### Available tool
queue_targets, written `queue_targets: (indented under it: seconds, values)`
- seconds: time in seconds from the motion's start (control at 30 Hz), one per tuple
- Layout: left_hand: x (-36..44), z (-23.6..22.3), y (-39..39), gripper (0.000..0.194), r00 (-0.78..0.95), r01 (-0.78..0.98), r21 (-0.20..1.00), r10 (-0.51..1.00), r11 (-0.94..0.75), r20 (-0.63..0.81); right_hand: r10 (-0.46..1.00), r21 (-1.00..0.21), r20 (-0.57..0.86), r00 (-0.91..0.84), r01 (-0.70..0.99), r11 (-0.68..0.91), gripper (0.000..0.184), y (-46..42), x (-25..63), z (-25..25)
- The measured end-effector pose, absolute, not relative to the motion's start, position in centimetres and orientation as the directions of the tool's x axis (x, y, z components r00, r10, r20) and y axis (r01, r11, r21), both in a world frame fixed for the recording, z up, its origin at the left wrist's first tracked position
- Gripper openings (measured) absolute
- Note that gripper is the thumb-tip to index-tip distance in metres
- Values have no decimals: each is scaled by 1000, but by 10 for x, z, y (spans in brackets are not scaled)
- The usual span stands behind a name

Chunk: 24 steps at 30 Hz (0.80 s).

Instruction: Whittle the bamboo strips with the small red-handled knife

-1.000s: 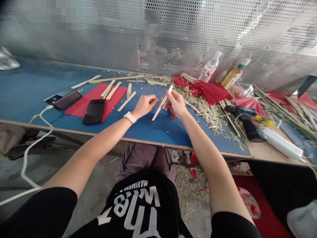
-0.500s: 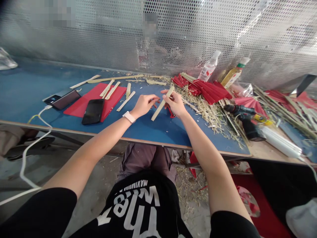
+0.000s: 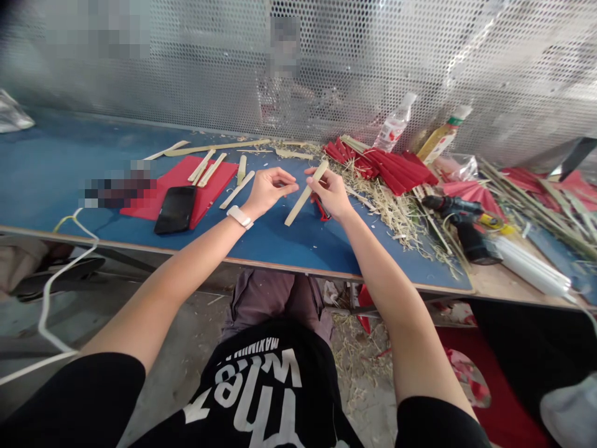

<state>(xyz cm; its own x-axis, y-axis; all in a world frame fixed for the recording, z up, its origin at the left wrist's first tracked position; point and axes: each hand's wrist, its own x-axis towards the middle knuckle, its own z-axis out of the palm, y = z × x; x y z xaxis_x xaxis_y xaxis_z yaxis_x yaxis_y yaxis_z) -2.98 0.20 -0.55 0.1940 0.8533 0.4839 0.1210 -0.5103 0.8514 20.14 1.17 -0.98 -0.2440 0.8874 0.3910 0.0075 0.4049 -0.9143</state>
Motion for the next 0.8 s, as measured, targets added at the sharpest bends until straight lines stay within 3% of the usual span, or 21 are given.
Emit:
queue_targets:
  seconds: [0.13,0.4,0.8]
  values:
    - [-30,-7,6,44,155,98,862,863,-498,481,881,-909,395,-260,31,416,64,12,202,-9]
    - [-30,-9,8,39,157,-179,909,901,-377,404,881,-906,395,-260,45,420,66,10,201,-8]
    - [-33,-4,9,34,197,-248,908,900,-338,389,882,-914,390,-265,6,406,68,11,201,-9]
